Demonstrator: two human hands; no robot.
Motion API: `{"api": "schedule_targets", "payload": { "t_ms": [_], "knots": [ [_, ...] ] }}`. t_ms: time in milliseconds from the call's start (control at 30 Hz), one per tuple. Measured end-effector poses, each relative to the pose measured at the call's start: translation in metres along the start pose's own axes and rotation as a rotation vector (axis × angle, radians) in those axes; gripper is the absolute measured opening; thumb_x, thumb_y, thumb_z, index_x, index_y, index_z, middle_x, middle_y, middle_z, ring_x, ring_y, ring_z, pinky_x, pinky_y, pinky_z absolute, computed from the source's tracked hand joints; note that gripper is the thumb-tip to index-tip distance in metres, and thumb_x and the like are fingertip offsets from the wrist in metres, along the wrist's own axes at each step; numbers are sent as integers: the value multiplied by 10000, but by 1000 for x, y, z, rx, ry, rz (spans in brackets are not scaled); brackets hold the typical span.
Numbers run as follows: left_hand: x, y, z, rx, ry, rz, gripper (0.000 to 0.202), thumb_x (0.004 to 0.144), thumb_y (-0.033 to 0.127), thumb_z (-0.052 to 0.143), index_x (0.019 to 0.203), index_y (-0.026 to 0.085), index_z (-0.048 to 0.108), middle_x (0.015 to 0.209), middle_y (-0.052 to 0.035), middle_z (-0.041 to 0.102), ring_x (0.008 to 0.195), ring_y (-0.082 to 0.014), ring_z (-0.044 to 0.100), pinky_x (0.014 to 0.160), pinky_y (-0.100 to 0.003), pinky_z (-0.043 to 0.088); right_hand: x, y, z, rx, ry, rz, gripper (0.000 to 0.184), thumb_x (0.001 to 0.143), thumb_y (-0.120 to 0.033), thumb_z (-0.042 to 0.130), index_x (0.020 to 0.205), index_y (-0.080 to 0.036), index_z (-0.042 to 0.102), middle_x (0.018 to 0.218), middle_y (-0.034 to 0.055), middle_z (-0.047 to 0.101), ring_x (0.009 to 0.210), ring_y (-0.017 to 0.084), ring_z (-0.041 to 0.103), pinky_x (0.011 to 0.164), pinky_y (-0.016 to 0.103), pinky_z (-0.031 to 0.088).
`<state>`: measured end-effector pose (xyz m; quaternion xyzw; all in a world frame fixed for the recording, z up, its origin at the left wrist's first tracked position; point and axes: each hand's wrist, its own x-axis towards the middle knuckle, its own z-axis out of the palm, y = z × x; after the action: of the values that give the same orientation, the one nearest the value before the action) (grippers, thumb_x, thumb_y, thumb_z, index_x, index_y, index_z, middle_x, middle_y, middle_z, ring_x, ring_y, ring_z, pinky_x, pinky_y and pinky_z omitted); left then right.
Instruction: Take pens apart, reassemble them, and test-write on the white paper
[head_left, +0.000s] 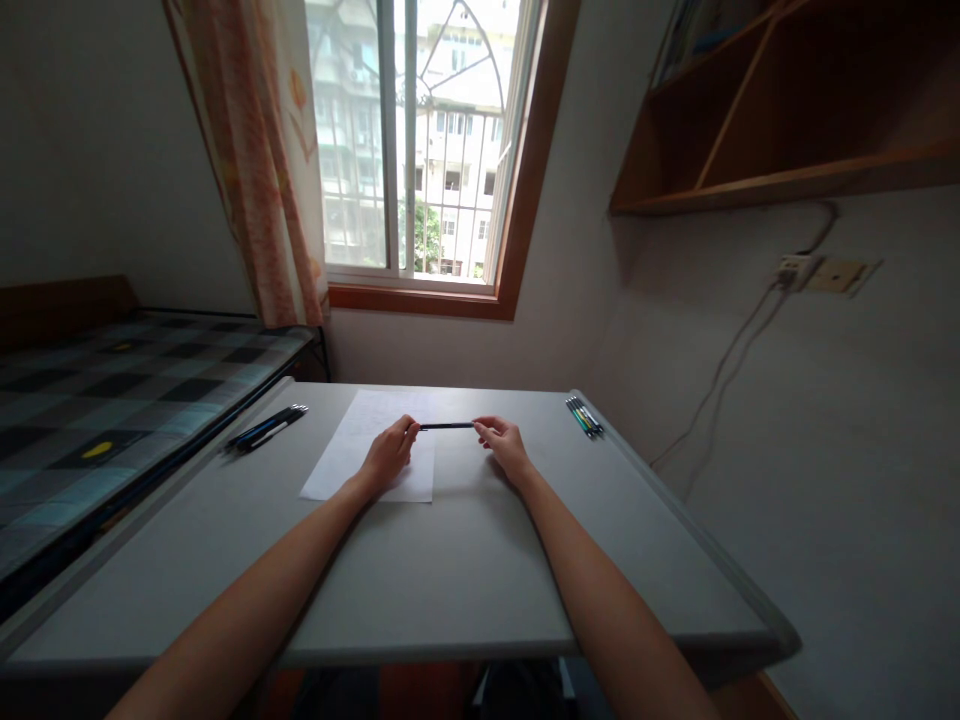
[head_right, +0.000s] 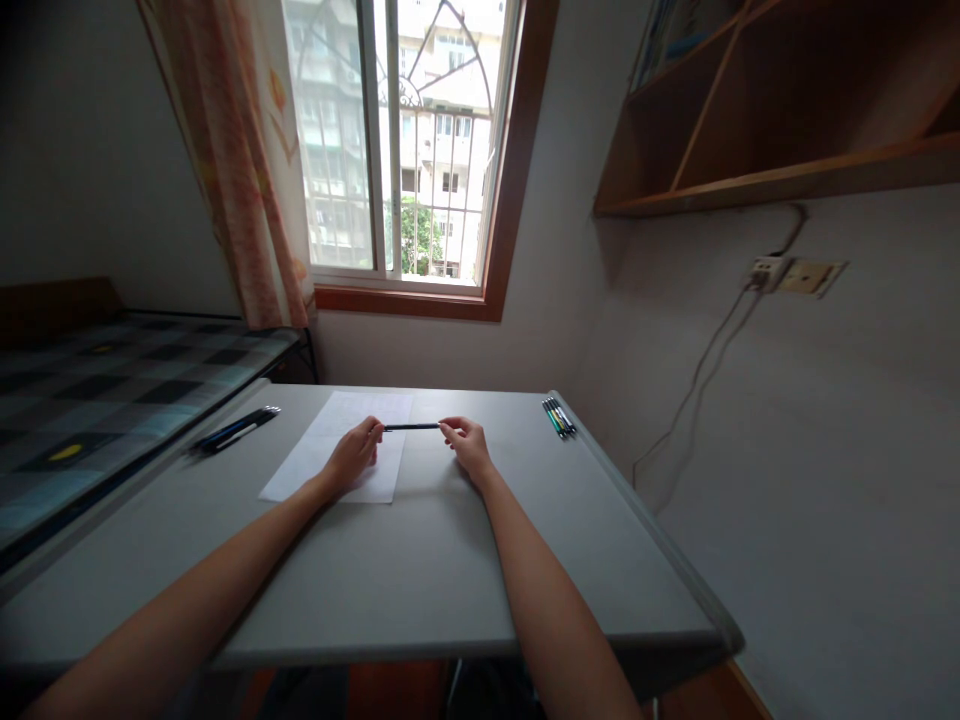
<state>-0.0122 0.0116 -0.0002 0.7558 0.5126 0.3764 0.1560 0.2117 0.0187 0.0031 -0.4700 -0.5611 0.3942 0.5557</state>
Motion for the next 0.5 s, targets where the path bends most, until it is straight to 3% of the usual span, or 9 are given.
{"api": "schedule_targets", "payload": {
  "t_ms": [233,500],
  "knots": [
    [-1,1,0,-18,1,5,329,875,450,252,750,216,445,478,56,469,455,-129,504,554,-250,371,2,3,0,-13,4,5,382,631,-519,602,742,-155,638,670,20,586,513,91,492,476,222,385],
    [0,0,0,-20,3,2,328,872,453,255,752,216,448,481,55,473,458,-131,505,556,-250,368,0,1,0,-29,11,7,368,591,-512,637,688,-158,626,647,20,595,512,100,495,491,235,389]
  ]
}}
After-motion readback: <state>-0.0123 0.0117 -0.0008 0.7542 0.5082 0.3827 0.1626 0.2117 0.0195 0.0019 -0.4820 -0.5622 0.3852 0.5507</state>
